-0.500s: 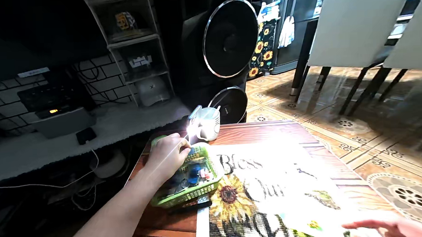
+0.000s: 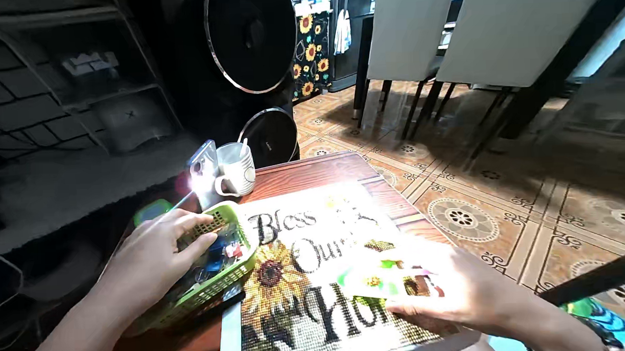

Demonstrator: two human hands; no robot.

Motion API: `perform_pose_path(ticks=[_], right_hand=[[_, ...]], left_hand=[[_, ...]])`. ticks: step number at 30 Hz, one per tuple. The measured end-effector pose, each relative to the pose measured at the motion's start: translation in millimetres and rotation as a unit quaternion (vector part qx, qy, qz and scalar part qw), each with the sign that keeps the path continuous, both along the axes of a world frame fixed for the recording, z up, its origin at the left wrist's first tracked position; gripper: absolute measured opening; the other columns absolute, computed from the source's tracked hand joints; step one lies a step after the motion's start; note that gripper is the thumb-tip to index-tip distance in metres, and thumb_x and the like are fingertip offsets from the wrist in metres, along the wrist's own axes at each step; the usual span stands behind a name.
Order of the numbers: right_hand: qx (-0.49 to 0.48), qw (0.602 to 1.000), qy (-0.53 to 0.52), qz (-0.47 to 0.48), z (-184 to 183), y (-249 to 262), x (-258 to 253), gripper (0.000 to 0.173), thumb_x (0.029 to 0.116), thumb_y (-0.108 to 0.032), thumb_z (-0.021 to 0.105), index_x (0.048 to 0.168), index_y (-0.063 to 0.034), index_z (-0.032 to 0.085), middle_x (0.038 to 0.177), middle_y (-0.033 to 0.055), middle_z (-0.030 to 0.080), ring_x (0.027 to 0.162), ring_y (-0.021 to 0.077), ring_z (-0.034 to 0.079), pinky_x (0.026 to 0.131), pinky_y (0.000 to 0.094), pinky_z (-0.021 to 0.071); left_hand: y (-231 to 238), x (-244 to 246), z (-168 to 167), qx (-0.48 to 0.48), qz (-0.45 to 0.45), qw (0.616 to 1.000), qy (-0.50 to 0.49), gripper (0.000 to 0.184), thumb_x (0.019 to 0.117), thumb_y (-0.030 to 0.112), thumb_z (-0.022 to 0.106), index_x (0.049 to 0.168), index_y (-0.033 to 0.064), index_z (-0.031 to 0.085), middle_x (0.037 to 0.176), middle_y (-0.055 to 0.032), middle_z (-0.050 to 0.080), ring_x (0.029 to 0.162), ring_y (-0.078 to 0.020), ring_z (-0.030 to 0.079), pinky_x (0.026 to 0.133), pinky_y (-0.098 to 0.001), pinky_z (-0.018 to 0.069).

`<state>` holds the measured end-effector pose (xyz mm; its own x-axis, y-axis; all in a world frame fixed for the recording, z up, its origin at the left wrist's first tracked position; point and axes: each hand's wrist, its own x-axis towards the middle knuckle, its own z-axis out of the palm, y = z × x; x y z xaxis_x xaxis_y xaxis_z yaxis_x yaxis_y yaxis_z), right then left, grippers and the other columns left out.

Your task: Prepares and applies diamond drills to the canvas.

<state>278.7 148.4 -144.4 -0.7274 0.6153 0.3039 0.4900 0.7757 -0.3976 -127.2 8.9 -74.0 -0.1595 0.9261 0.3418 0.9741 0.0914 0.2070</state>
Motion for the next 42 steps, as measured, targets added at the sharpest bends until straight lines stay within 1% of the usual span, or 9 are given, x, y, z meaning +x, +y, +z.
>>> perform_pose_path(ticks=[5, 8, 11, 15, 18, 25, 27, 38, 42], right_hand=[[0.002, 0.995, 0.039, 0.087, 4, -16, 0, 0.063, 0.0842, -0.075, 0.062, 0.113, -0.0206, 0.075, 0.107, 0.0011, 0.073, 0.090, 0.0112, 0.070, 0.070, 0.0380, 0.0596], [-0.001, 0.995, 0.057, 0.080, 4, -14, 0, 0.063, 0.0853, -0.074, 0.063, 0.114, -0.0192, 0.076, 0.104, -0.0023, 0.072, 0.088, 0.0059, 0.066, 0.070, 0.0324, 0.0566], [-0.019, 0.994, 0.050, 0.094, 8, -20, -3, 0.061, 0.0853, -0.072, 0.064, 0.120, -0.0229, 0.074, 0.123, -0.0001, 0.071, 0.108, 0.0097, 0.068, 0.081, 0.0366, 0.0605], [0.002, 0.995, 0.055, 0.078, 7, -20, 1, 0.061, 0.0856, -0.073, 0.063, 0.117, -0.0225, 0.074, 0.110, -0.0027, 0.072, 0.094, 0.0069, 0.068, 0.073, 0.0338, 0.0582], [-0.009, 0.994, 0.038, 0.106, 11, -24, 3, 0.061, 0.0858, -0.072, 0.064, 0.123, -0.0245, 0.073, 0.131, 0.0002, 0.069, 0.112, 0.0120, 0.068, 0.082, 0.0380, 0.0603], [-0.014, 0.995, 0.046, 0.089, 12, -26, 7, 0.061, 0.0867, -0.072, 0.063, 0.124, -0.0249, 0.073, 0.127, -0.0018, 0.070, 0.108, 0.0084, 0.068, 0.080, 0.0345, 0.0602], [0.005, 0.996, 0.049, 0.069, 10, -23, 9, 0.060, 0.0870, -0.073, 0.061, 0.124, -0.0269, 0.073, 0.123, -0.0058, 0.071, 0.102, 0.0044, 0.068, 0.076, 0.0319, 0.0600], [-0.019, 0.996, 0.058, 0.068, 8, -19, 15, 0.059, 0.0876, -0.071, 0.063, 0.126, -0.0267, 0.073, 0.126, -0.0085, 0.069, 0.106, 0.0004, 0.065, 0.081, 0.0275, 0.0586], [-0.026, 0.995, 0.065, 0.077, 5, -21, 16, 0.062, 0.0872, -0.071, 0.064, 0.124, -0.0226, 0.073, 0.127, -0.0033, 0.070, 0.107, 0.0052, 0.067, 0.082, 0.0311, 0.0592]], left_hand=[[-20, 7, 5, 0.092, -0.046, 0.993, -0.054, 0.043, 0.0915, 0.063, 0.055, 0.120, 0.0363, 0.072, 0.117, 0.0161, 0.069, 0.112, -0.0069, 0.064, 0.093, -0.0454, 0.0539], [-29, 17, 11, 0.103, -0.089, 0.989, -0.065, 0.041, 0.0926, 0.057, 0.060, 0.122, 0.0308, 0.073, 0.123, 0.0117, 0.069, 0.116, -0.0096, 0.063, 0.099, -0.0490, 0.0488], [-35, 26, 16, 0.085, -0.125, 0.986, -0.069, 0.042, 0.0934, 0.052, 0.062, 0.124, 0.0246, 0.073, 0.125, 0.0047, 0.070, 0.119, -0.0135, 0.062, 0.100, -0.0505, 0.0466], [-43, 43, 29, 0.027, -0.142, 0.986, -0.078, 0.043, 0.0935, 0.047, 0.065, 0.125, 0.0195, 0.073, 0.130, -0.0032, 0.068, 0.123, -0.0197, 0.060, 0.105, -0.0544, 0.0402], [-46, 52, 34, 0.003, -0.160, 0.984, -0.080, 0.042, 0.0938, 0.044, 0.066, 0.126, 0.0177, 0.073, 0.133, -0.0047, 0.067, 0.127, -0.0224, 0.059, 0.112, -0.0621, 0.0331], [-48, 66, 34, -0.028, -0.215, 0.972, -0.088, 0.041, 0.0950, 0.042, 0.067, 0.127, 0.0171, 0.072, 0.134, -0.0083, 0.067, 0.130, -0.0260, 0.058, 0.116, -0.0677, 0.0237], [-47, 67, 33, -0.032, -0.238, 0.967, -0.084, 0.040, 0.0956, 0.043, 0.067, 0.127, 0.0191, 0.072, 0.133, -0.0069, 0.067, 0.129, -0.0236, 0.058, 0.117, -0.0652, 0.0245], [-47, 93, 32, -0.079, -0.343, 0.928, -0.120, 0.037, 0.0991, 0.037, 0.064, 0.130, 0.0171, 0.069, 0.130, -0.0127, 0.067, 0.128, -0.0240, 0.058, 0.117, -0.0573, 0.0260], [-51, 105, 34, -0.112, -0.378, 0.910, -0.127, 0.040, 0.1002, 0.039, 0.062, 0.128, 0.0117, 0.070, 0.128, -0.0132, 0.069, 0.126, -0.0260, 0.060, 0.118, -0.0530, 0.0278]])
